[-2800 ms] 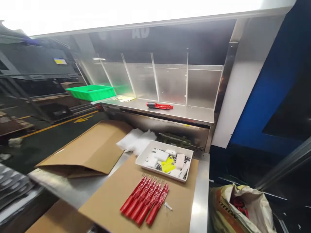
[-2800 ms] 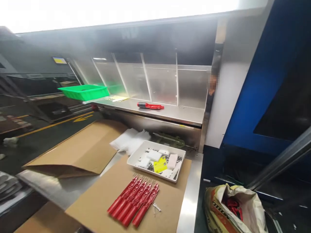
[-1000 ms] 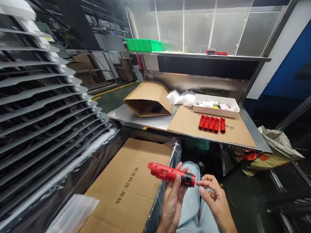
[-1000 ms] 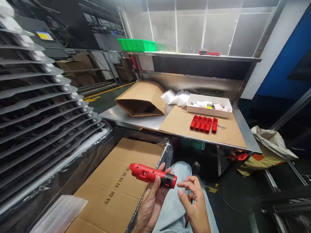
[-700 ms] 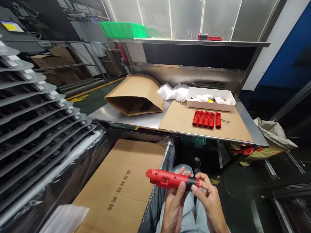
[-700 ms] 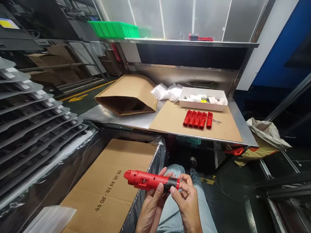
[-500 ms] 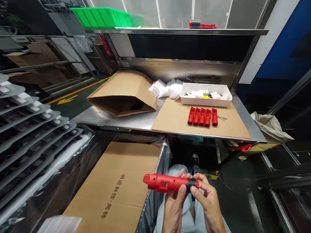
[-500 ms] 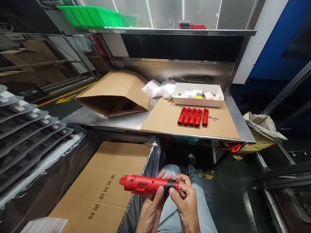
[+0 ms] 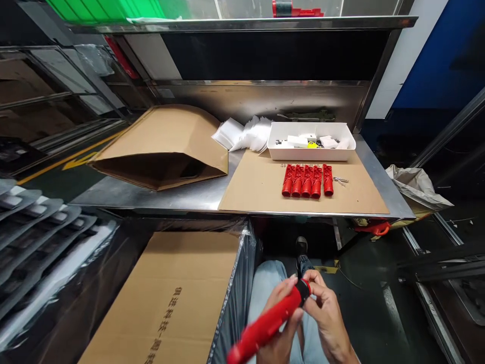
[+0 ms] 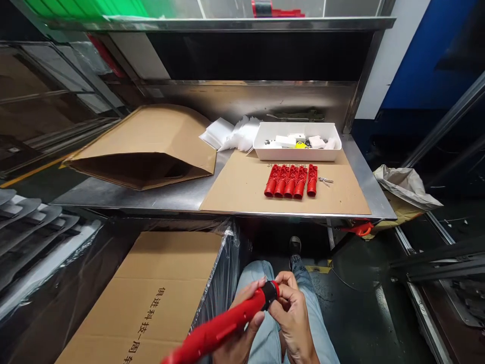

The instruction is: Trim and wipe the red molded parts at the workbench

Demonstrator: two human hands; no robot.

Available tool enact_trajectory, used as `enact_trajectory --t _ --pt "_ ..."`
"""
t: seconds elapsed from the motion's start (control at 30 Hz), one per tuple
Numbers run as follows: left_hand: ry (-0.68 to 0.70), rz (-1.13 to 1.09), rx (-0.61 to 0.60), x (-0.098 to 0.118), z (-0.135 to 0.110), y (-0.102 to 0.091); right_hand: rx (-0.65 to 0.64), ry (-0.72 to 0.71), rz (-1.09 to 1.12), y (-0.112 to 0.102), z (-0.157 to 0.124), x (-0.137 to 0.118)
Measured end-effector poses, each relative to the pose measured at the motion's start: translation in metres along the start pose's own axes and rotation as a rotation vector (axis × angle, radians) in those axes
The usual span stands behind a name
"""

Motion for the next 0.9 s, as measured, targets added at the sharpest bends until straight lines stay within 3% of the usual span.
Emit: enact_trajectory --t 0.13,0.27,0.4,0.5,0.6,0.77,0.9 --pt "0.064 0.019 0.001 0.005 -0.002 0.000 -0.070 -0.003 0.042 0.006 0.003 -0.003" --pt "-0.121 -0.164 0.072 -0.010 0.004 -0.006 -0.081 0.013 0.068 0.008 -0.001 -0.006" --pt "-0.386 -0.545 -0.013 -0.019 0.012 -0.005 0.025 -0.027 -0.056 -0.001 -0.009 -0.014" --pt "-0.530 -0.710 -0.082 -0.018 0.013 -0.004 0.101 -0.132 -0.249 -0.005 -0.015 -0.025" --pt "-0.587 -0.740 -0.137 -0.018 0.010 -0.001 0.140 -0.247 -0.350 0.004 -0.021 -0.034" --pt "-0.634 -0.729 -0.200 -0.026 -0.002 0.007 0.190 -0.293 -0.419 0.024 -0.028 -0.037" --pt "-0.675 -0.756 -0.293 -0.030 -0.006 0.012 0.244 -0.417 -0.575 0.025 -0.032 -0.046"
Point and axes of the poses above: each hand's wrist, its own z-axis towards the middle knuckle, its own y-axis out of the palm, x = y × z, the point moved 7 cm from there along z, towards the middle knuckle, and after that the axes turned 10 degrees about -y, right-handed, at the moved point
